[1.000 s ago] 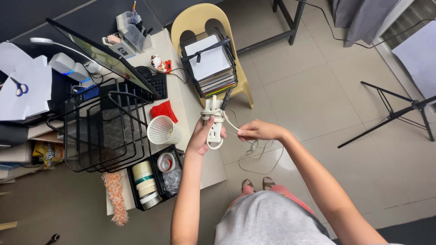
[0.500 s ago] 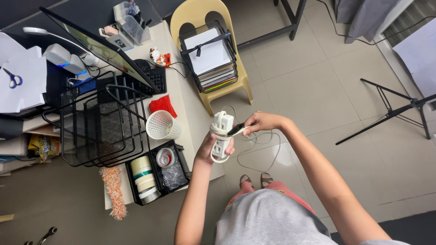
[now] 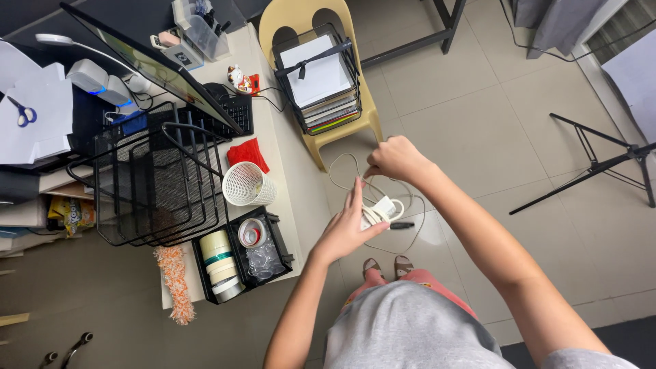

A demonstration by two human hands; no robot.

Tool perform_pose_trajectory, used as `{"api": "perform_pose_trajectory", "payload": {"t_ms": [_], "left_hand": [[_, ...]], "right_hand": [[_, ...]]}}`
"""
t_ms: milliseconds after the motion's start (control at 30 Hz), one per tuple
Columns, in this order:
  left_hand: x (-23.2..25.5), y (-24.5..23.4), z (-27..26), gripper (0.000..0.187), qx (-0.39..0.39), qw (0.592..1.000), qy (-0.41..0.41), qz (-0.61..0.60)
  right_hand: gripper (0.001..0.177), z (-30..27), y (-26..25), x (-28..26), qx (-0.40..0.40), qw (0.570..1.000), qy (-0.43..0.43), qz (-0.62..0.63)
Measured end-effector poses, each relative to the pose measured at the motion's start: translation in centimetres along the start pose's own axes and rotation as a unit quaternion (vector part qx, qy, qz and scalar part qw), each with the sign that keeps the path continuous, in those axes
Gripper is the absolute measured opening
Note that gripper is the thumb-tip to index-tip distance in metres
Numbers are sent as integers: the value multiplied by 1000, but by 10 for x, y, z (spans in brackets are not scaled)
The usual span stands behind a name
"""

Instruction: The person picks up a white power strip with a long cord from a chair and proceeds to coil the cord by hand. They wrap the cord around the power strip multiple times to create a neat bundle and then place the coiled item into a white mesh cup on the desk.

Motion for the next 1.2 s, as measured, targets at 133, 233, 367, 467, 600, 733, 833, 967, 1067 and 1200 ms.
{"api": "perform_pose_trajectory", "payload": {"t_ms": [133,233,367,467,600,733,833,967,1067,1200], "left_hand": [[3,3,8,106,70,990,-113,44],[-13,-2,12,103,138,974,-172,46],[-35,-11,25,98,155,972,-169,49],[-100,8,27,78,123,977,-165,50],[-143,17,32,49,124,978,-166,-23],[-111,-4,37,58,95,943,-265,-176],[-113,-3,41,69,54,908,-277,-308],[-118,3,46,69,12,856,-246,-455],[-123,-1,44,64,-18,812,-227,-538],[-113,-11,44,58,-42,773,-128,-620]], "right_hand": [[42,-3,-29,-10,114,993,14,-31],[41,-14,-52,-18,172,984,31,-22],[32,-29,-74,-51,201,979,-26,26],[29,-42,-68,-80,168,983,-71,18],[28,-61,-42,-82,135,987,-78,36],[21,-71,-59,-57,-46,984,31,168],[22,-81,-53,-52,-39,924,29,379],[24,-86,-55,-56,-138,863,76,480],[30,-84,-36,-50,-134,838,61,525],[43,-80,8,-35,-136,803,14,580]]}}
Point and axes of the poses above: each hand's wrist, its own z-axis towards the middle knuckle, its own y-axis out of the palm, x = y × z, the point moved 5 cm from there along z, towards the middle knuckle, and after that the axes turned 3 degrees about x, right-handed, at the moved point
